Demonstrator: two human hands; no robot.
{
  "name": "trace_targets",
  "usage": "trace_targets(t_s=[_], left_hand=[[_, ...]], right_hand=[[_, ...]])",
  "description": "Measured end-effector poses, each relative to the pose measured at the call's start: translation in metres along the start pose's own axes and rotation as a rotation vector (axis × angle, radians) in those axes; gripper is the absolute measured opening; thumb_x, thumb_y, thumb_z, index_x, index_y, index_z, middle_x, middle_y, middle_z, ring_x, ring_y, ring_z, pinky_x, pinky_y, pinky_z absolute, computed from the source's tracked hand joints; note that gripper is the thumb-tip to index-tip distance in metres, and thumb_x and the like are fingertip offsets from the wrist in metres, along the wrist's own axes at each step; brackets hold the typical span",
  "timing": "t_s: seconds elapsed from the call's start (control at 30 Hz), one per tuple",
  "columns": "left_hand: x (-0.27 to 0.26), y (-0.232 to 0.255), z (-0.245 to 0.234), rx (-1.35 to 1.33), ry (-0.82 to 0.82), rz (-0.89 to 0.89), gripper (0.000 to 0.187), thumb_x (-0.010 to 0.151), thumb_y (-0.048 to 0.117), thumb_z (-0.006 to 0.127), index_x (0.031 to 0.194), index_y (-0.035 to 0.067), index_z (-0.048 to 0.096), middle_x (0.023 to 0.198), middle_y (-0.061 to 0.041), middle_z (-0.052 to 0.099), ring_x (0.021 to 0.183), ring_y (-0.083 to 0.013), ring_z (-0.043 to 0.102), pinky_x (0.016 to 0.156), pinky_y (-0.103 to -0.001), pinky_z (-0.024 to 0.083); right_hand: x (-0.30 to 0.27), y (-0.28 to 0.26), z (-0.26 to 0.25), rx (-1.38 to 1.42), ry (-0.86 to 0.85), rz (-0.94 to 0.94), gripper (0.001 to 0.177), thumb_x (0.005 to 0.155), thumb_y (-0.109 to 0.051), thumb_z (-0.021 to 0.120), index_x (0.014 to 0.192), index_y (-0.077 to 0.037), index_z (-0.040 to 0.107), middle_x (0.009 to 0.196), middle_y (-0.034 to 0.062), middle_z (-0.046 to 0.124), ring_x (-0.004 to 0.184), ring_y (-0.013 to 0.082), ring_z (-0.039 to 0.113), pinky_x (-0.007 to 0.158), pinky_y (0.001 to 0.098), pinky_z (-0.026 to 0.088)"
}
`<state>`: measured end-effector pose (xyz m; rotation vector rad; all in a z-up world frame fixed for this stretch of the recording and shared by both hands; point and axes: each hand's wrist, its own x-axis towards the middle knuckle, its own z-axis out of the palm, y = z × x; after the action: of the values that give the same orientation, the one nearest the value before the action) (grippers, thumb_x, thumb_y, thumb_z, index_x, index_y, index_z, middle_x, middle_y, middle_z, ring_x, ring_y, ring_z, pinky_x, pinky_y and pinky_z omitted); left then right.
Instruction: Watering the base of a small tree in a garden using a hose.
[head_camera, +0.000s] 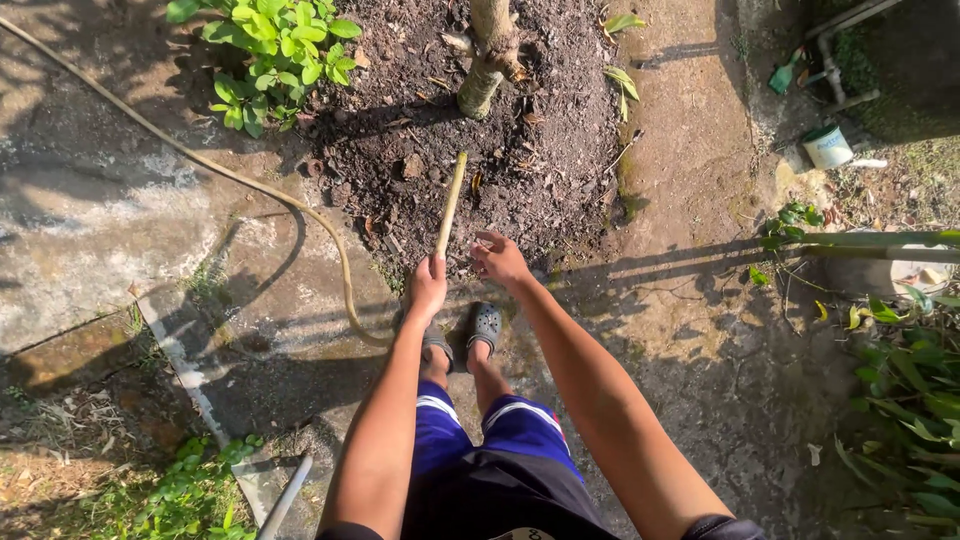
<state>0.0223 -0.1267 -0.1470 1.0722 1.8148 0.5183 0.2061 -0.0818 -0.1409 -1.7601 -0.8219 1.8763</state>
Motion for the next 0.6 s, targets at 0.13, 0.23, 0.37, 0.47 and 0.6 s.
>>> trace_targets(t_s=[0.13, 0.23, 0.37, 0.47, 0.6], left_hand=[[0.013, 0.031, -0.024, 0.002, -0.055, -0.107, 0.042, 0.106, 0.045, 0.046, 0.100, 0.009, 0.066, 0.069, -0.005, 0.064, 0.057, -0.0201, 0.062, 0.052, -0.039, 0.046], [0.031, 0.044, -0.029, 0.005, -0.081, -0.110, 0.042, 0.107, 0.045, 0.045, 0.098, 0.009, 0.065, 0.066, -0.001, 0.061, 0.053, -0.0145, 0.058, 0.047, -0.034, 0.043], [0.037, 0.070, -0.034, -0.006, -0.125, -0.127, 0.042, 0.109, 0.045, 0.040, 0.099, 0.010, 0.062, 0.063, 0.003, 0.053, 0.047, -0.0103, 0.047, 0.041, -0.030, 0.037], [0.044, 0.069, -0.028, -0.030, -0.141, -0.187, 0.042, 0.110, 0.045, 0.037, 0.101, 0.011, 0.059, 0.061, 0.005, 0.049, 0.043, -0.0091, 0.041, 0.038, -0.029, 0.033], [0.051, 0.053, -0.021, -0.004, -0.170, -0.195, 0.040, 0.110, 0.043, 0.038, 0.102, 0.010, 0.060, 0.061, 0.006, 0.048, 0.043, -0.0073, 0.039, 0.037, -0.028, 0.032]], right_hand=[[-0.001, 0.041, -0.030, 0.034, 0.001, 0.024, 0.050, 0.096, -0.022, 0.067, 0.144, -0.013, 0.057, 0.107, 0.0039, 0.076, 0.078, 0.0155, 0.069, 0.069, 0.0349, 0.061], [-0.010, 0.056, -0.041, 0.043, 0.066, 0.035, 0.044, 0.098, -0.023, 0.067, 0.141, -0.012, 0.061, 0.105, 0.0066, 0.074, 0.079, 0.0159, 0.070, 0.070, 0.0351, 0.061], [-0.012, 0.071, -0.046, 0.084, 0.082, 0.019, 0.038, 0.098, -0.022, 0.067, 0.135, -0.010, 0.065, 0.107, 0.0066, 0.074, 0.080, 0.0159, 0.070, 0.068, 0.0334, 0.060], [-0.015, 0.071, -0.052, 0.080, 0.114, 0.027, 0.035, 0.100, -0.024, 0.065, 0.132, -0.010, 0.065, 0.108, 0.0060, 0.076, 0.081, 0.0170, 0.072, 0.067, 0.0329, 0.060], [-0.013, 0.066, -0.055, 0.065, 0.159, 0.041, 0.036, 0.100, -0.027, 0.064, 0.132, -0.010, 0.065, 0.107, 0.0060, 0.076, 0.081, 0.0165, 0.074, 0.066, 0.0324, 0.059]])
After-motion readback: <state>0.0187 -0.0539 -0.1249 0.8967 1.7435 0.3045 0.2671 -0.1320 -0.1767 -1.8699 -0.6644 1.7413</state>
